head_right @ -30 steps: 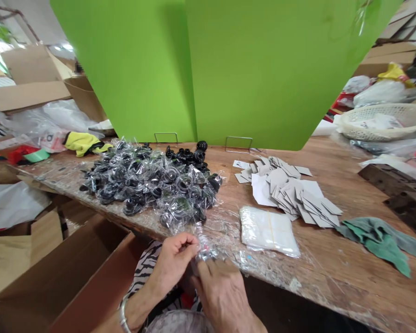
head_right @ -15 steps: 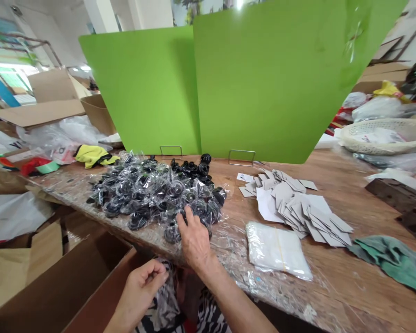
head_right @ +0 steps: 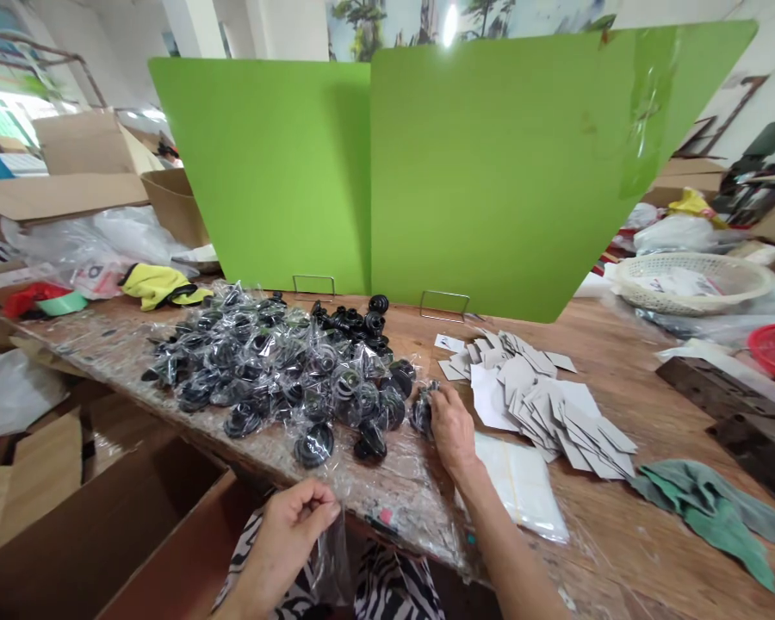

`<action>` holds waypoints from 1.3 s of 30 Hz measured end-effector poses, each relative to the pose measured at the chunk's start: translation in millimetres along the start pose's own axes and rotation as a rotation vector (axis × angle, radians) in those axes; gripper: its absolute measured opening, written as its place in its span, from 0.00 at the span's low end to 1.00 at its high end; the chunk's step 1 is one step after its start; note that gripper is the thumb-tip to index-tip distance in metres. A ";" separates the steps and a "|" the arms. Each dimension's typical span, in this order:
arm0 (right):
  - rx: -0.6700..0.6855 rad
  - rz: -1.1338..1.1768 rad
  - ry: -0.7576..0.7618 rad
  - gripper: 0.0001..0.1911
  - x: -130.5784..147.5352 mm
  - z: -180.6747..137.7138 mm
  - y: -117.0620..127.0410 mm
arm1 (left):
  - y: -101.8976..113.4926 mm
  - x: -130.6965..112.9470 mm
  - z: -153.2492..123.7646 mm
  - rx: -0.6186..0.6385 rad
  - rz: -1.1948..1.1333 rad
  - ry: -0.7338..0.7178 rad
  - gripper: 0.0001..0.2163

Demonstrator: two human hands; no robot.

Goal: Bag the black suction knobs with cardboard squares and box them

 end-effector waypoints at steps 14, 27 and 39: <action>0.260 0.233 0.541 0.07 162.2 -101.1 37.2 | -9.9 -12.6 3.5 -0.061 -0.075 -0.016 0.05; 0.629 0.579 0.283 0.05 138.9 -94.5 9.0 | 5.9 -0.9 11.5 -0.028 -0.076 0.046 0.05; 1.038 0.875 0.459 0.09 148.4 6.2 23.0 | 22.0 -6.3 22.1 -0.145 0.268 -0.408 0.14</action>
Point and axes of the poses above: each hand's wrist, its own z-axis towards the middle knuckle, its own y-axis out of the back of the hand, x = y × z, the point moved 7 cm from there along z, towards the middle knuckle, and after that the axes turned 6 degrees about y, right-handed, at the moved point
